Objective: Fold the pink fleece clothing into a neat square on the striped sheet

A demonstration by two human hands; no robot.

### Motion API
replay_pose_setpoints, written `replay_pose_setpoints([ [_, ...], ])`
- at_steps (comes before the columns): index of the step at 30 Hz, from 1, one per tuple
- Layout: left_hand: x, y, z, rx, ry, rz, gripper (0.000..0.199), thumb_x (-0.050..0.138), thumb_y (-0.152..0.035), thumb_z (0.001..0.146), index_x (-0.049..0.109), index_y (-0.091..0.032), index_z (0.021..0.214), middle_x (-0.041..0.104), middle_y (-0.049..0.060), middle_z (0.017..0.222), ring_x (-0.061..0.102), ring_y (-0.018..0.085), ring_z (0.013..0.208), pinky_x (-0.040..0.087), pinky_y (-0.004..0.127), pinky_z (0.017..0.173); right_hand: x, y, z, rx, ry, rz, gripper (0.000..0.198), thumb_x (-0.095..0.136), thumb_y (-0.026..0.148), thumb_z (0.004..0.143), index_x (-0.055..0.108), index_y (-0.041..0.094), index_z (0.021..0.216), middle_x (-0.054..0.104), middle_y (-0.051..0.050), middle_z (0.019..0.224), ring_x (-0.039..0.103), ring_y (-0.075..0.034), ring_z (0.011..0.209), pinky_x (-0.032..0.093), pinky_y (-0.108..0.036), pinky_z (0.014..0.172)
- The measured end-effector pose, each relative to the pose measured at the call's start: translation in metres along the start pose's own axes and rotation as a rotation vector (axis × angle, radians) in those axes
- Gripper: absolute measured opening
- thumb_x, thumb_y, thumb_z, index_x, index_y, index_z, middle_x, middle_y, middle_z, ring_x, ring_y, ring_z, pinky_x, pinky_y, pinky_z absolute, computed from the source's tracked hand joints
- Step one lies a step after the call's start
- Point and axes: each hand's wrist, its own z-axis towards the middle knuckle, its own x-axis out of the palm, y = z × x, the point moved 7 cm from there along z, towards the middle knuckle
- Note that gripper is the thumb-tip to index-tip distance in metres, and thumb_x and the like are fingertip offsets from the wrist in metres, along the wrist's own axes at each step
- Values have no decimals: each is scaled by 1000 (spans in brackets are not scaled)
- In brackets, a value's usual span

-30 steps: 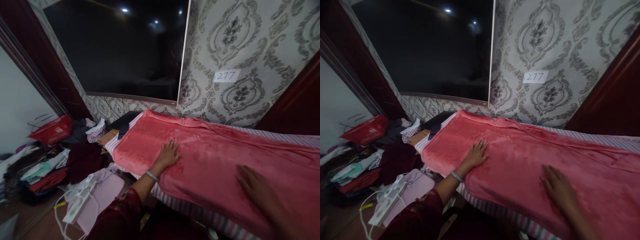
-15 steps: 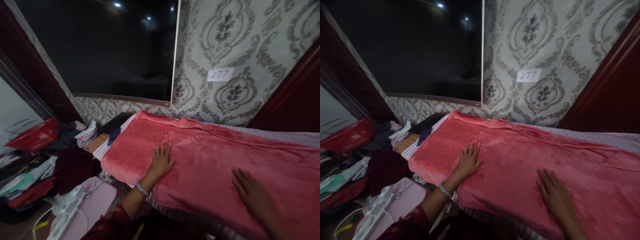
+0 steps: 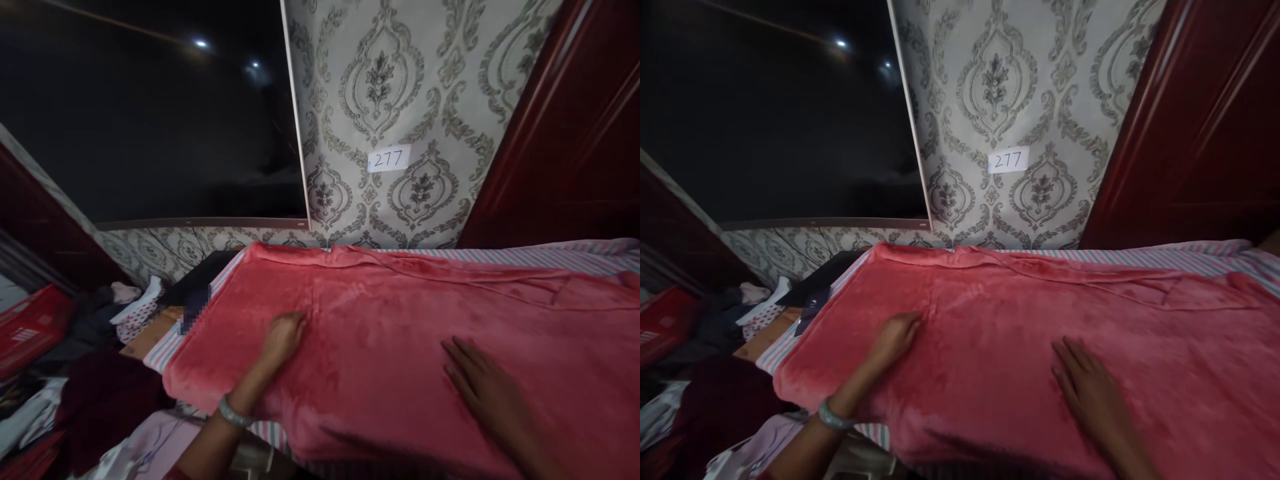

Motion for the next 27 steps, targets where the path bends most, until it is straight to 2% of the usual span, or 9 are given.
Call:
replay_pose_setpoints([
  [3,-23,18,56,-38,-60,-38,43,38,-20,95,67,-21,128,72,13,126,66,25,116,48,38,102,2,-2,-2,-6,-7,9,57,36,50,96,68,18,131,64,-14,139,57,-34,132,47,-57,111],
  [8,-49,36,164,-49,-131,-21,51,38,-13,93,58,-17,139,64,13,140,56,23,132,41,34,112,0,0,-5,-1,-11,23,56,36,49,98,67,20,134,62,-12,142,58,-33,132,49,-57,109],
  [10,-51,37,200,-55,-134,-12,53,40,-11,91,55,-14,142,59,15,145,53,24,135,40,34,113,-2,3,-5,12,-10,29,55,36,48,98,67,21,134,63,-11,141,58,-33,132,49,-56,109],
  [13,-39,31,241,-38,-82,0,62,43,-7,88,48,-15,149,54,15,150,53,24,136,41,36,112,-5,7,-7,39,-7,26,53,37,47,99,67,22,135,62,-9,142,57,-31,133,48,-56,110],
  [17,-11,26,275,-27,31,22,74,54,-3,80,48,-23,150,62,12,143,61,27,127,46,37,107,-12,7,-2,53,43,39,51,41,47,97,68,23,133,63,-10,142,59,-32,131,50,-57,107],
  [20,3,29,289,-50,56,44,72,60,-4,75,56,-26,144,63,11,140,64,29,122,49,39,104,-21,-3,20,72,107,95,50,41,44,96,70,22,131,68,-13,133,65,-32,122,53,-53,103],
  [24,9,37,298,-88,9,52,42,60,-8,76,74,-21,114,69,14,126,68,30,112,52,38,99,-30,-22,89,173,121,119,58,39,37,94,56,17,145,71,-15,125,70,-29,108,57,-44,91],
  [27,0,45,298,-139,-115,30,32,57,-11,79,73,-19,105,70,16,120,68,30,110,53,38,95,-17,-35,150,298,195,56,68,45,29,90,39,15,156,75,-12,106,71,-26,90,55,-37,79],
])
